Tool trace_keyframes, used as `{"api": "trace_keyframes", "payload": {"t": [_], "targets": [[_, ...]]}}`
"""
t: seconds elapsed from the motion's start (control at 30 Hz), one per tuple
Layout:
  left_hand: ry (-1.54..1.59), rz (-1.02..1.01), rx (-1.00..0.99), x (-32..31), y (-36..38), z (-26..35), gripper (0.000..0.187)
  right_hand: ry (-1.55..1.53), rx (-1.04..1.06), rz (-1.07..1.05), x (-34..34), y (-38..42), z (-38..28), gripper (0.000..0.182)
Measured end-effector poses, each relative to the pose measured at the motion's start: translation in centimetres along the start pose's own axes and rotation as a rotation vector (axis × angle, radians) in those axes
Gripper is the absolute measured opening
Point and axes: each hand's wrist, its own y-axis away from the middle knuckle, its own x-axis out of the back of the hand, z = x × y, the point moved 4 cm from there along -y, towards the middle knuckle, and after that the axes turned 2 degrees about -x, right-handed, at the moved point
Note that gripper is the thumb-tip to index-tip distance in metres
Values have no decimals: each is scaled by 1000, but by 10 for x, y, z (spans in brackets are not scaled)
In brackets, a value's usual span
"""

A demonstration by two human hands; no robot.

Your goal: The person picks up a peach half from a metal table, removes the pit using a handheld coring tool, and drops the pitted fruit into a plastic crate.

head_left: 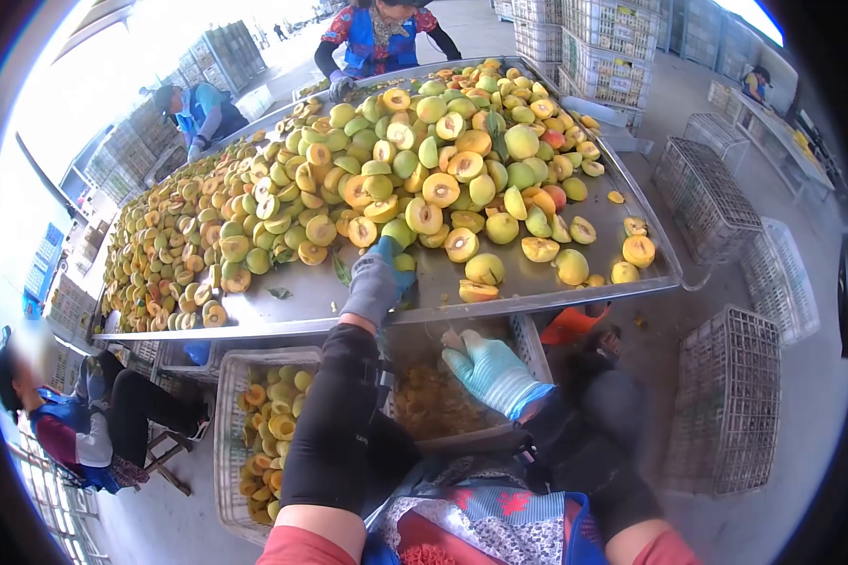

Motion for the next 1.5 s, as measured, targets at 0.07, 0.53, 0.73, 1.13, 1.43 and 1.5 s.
{"api": "trace_keyframes", "payload": {"t": [0.07,0.53,0.73,1.13,1.43,1.5], "targets": [[272,-6,112,7,8,1,45,-79,20,87,2,-4,-8,34],[1188,153,-197,-8,95,42,53,-72,154,119,-26,-15,-20,36],[988,316,-201,-12,98,28,50,-513,-20,-46,-32,-7,-32,37],[1427,187,73,-10,104,30,47,-1040,-490,-579,-36,14,-44,40],[1298,111,-17,-8,99,23,55,-1182,-590,-762,-34,21,-55,48],[1281,173,-90,-25,92,1,55,-1254,-631,-810,-34,24,-57,50]]}}
